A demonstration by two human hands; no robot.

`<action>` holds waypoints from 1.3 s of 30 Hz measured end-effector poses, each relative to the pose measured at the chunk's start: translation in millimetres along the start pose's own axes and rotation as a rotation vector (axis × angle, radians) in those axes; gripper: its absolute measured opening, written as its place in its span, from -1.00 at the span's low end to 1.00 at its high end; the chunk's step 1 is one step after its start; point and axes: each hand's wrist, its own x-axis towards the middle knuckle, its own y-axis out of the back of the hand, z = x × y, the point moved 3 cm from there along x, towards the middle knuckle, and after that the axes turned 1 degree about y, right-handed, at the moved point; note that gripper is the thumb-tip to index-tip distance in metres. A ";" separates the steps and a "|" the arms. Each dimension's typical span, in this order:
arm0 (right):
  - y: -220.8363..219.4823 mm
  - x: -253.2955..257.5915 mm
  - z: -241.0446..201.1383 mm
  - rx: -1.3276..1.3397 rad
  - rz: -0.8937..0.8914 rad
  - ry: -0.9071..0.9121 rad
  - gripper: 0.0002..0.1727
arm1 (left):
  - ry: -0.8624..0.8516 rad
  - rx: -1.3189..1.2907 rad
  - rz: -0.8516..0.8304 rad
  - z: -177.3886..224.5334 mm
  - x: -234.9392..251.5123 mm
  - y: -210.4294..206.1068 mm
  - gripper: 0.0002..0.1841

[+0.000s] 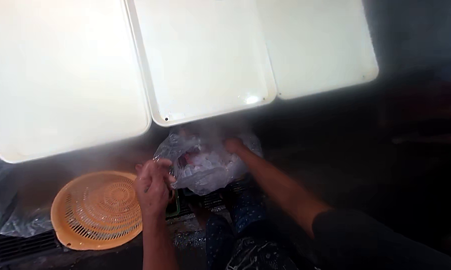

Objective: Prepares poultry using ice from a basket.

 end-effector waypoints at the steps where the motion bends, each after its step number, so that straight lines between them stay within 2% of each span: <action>1: 8.7 -15.5 13.1 0.008 0.178 0.052 -0.43 | -0.032 -0.060 -0.019 -5.9 -2.7 9.8 -0.62; 2: 14.3 -32.3 35.6 0.025 0.406 0.117 -0.47 | -0.051 -0.121 -0.029 -14.4 -7.6 20.6 -0.58; 4: 7.5 -72.7 109.7 0.089 0.847 0.216 -0.56 | -0.011 -0.197 -0.050 -37.1 -25.9 44.8 -0.42; 5: 3.5 -90.8 152.0 0.134 1.020 0.209 -0.62 | 0.023 -0.171 -0.048 -52.5 -33.3 55.2 -0.34; 6: 0.6 -107.0 190.5 0.173 1.109 0.096 -0.63 | 0.056 -0.078 -0.040 -71.9 -39.1 62.2 -0.26; 7: -3.9 -117.4 222.1 0.227 1.118 -0.093 -0.55 | 0.090 0.101 -0.050 -93.6 -42.0 63.7 -0.11; 8: -12.5 -118.6 246.2 0.287 1.046 -0.275 -0.36 | 0.131 0.303 -0.090 -117.0 -42.2 58.3 0.11; 9: -27.6 -111.6 264.7 0.349 0.922 -0.374 -0.09 | 0.173 0.477 -0.160 -140.9 -42.2 47.1 0.33; 11: -61.0 -76.6 271.1 0.424 0.687 -0.361 0.44 | 0.182 0.719 -0.256 -178.2 -31.3 5.6 0.63; 12: -68.3 -51.0 256.7 0.439 0.639 -0.293 0.50 | 0.128 0.795 -0.289 -188.5 -19.0 -19.9 0.66; 13: -67.2 -25.1 232.9 0.455 0.623 -0.220 0.33 | 0.046 0.842 -0.316 -195.4 -5.1 -44.4 0.64; 15: -42.7 7.2 165.1 0.527 0.531 -0.219 -0.25 | -0.096 0.897 -0.355 -207.6 18.1 -86.9 0.51; 17: -4.6 19.9 96.5 0.611 0.324 -0.308 -0.39 | -0.185 0.949 -0.386 -219.7 36.6 -123.2 0.37; 18: 1.3 25.4 75.1 0.584 0.281 -0.264 -0.43 | -0.177 0.975 -0.436 -224.3 42.6 -139.8 0.33; 20: -2.5 21.0 27.5 0.361 0.123 -0.036 -0.54 | -0.022 1.007 -0.579 -235.7 36.8 -164.3 0.16; 21: -7.4 22.1 3.8 0.171 0.057 0.095 -0.53 | 0.098 0.981 -0.623 -240.8 22.7 -170.0 -0.06; 22: -10.5 24.9 -13.6 -0.012 0.066 0.265 -0.46 | 0.200 0.992 -0.639 -243.4 8.1 -174.2 -0.27; 23: -9.6 26.3 -27.7 -0.178 0.100 0.392 -0.41 | 0.263 0.999 -0.651 -241.9 -3.0 -175.8 -0.34; 25: -10.0 26.5 -50.8 -0.457 0.179 0.523 -0.41 | 0.341 0.929 -0.592 -233.6 -30.3 -170.4 -0.37; 27: -21.0 27.0 -63.7 -0.548 0.227 0.504 -0.45 | 0.305 0.843 -0.272 -237.8 -71.5 -161.9 -0.33; 28: -29.5 29.4 -66.7 -0.503 0.240 0.437 -0.48 | 0.276 0.762 -0.092 -238.0 -91.7 -156.7 -0.18; 30: -46.5 40.3 -73.7 -0.381 0.285 0.332 -0.50 | 0.203 0.671 0.088 -236.2 -118.6 -147.5 0.25; 32: -61.0 46.4 -81.9 -0.377 0.297 0.307 -0.46 | 0.142 0.791 0.053 -234.8 -124.7 -140.5 0.53; 33: -64.2 45.9 -88.0 -0.386 0.269 0.292 -0.42 | 0.107 0.885 0.009 -237.4 -112.3 -138.7 0.56; 35: -66.0 30.2 -97.8 -0.345 0.140 0.258 -0.36 | 0.025 0.982 -0.014 -245.5 -70.4 -134.9 0.44; 37: -43.3 10.4 -103.9 -0.321 -0.036 0.240 -0.49 | -0.073 0.964 -0.021 -256.1 -20.3 -133.8 0.36; 39: -9.9 8.7 -99.8 -0.465 -0.204 0.386 -0.55 | -0.107 0.920 -0.150 -256.9 5.8 -131.1 0.35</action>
